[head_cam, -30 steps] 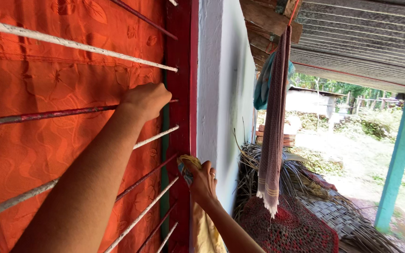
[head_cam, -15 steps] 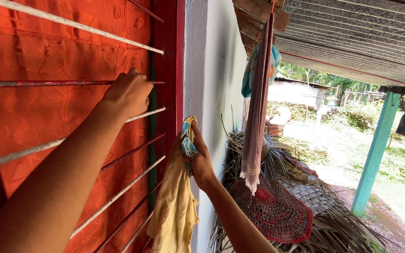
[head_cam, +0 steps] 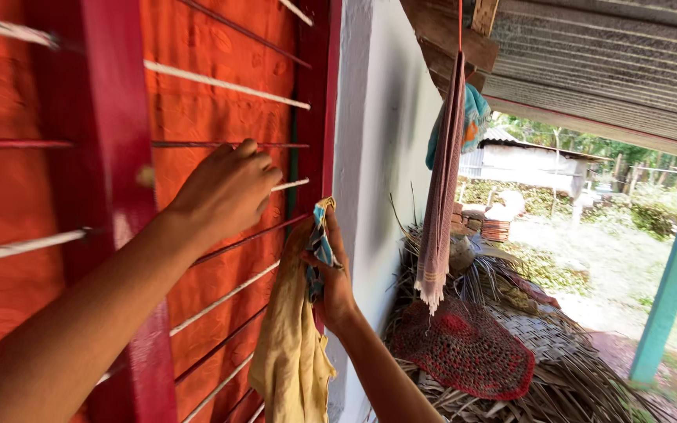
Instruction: The person cleans a window grill by hand using a yellow cloth, dipping the cloth into a small metal bowl containing a liquid and wiping the horizontal and vertical bars of the grill.
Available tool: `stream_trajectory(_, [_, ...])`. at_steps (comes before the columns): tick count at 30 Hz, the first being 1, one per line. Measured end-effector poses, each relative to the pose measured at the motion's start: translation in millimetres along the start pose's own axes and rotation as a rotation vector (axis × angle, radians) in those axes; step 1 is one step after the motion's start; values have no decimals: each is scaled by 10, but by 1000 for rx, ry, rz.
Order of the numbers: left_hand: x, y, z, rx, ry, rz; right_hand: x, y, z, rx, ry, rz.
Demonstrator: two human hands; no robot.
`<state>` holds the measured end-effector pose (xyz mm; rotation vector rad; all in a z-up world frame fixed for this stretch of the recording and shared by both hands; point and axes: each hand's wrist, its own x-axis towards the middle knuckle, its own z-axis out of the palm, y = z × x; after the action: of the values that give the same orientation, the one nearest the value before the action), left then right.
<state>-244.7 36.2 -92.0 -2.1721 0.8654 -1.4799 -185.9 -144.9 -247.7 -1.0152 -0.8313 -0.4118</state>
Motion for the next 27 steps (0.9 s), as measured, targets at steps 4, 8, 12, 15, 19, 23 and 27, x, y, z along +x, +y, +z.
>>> stream_trajectory(4, [-199,33,-595,-9,-10,-45,-120,-252,530,-39,46,42])
stream_trajectory(8, [-380,-135,-1095,44,76,-55,-91,-487,1038,-458,-1,-242])
stream_trajectory(12, [-533,-485,-1561,203,131,-117,-15,-758,1521,-798,-9,-570])
stream_trajectory(15, [-660,-790,-1943,256,152,-147,73,-926,1850,-1027,-20,-726])
stream_trajectory(19, [-756,-1044,-2209,356,152,-174,344,-1077,2265,-1358,-18,-717])
stream_trajectory(23, [-844,-1218,-2157,380,62,-185,731,-1149,2594,-1655,-69,-454])
stream_trajectory(27, [-868,-1331,-1869,525,89,-92,962,-1066,2815,-1831,-34,-403])
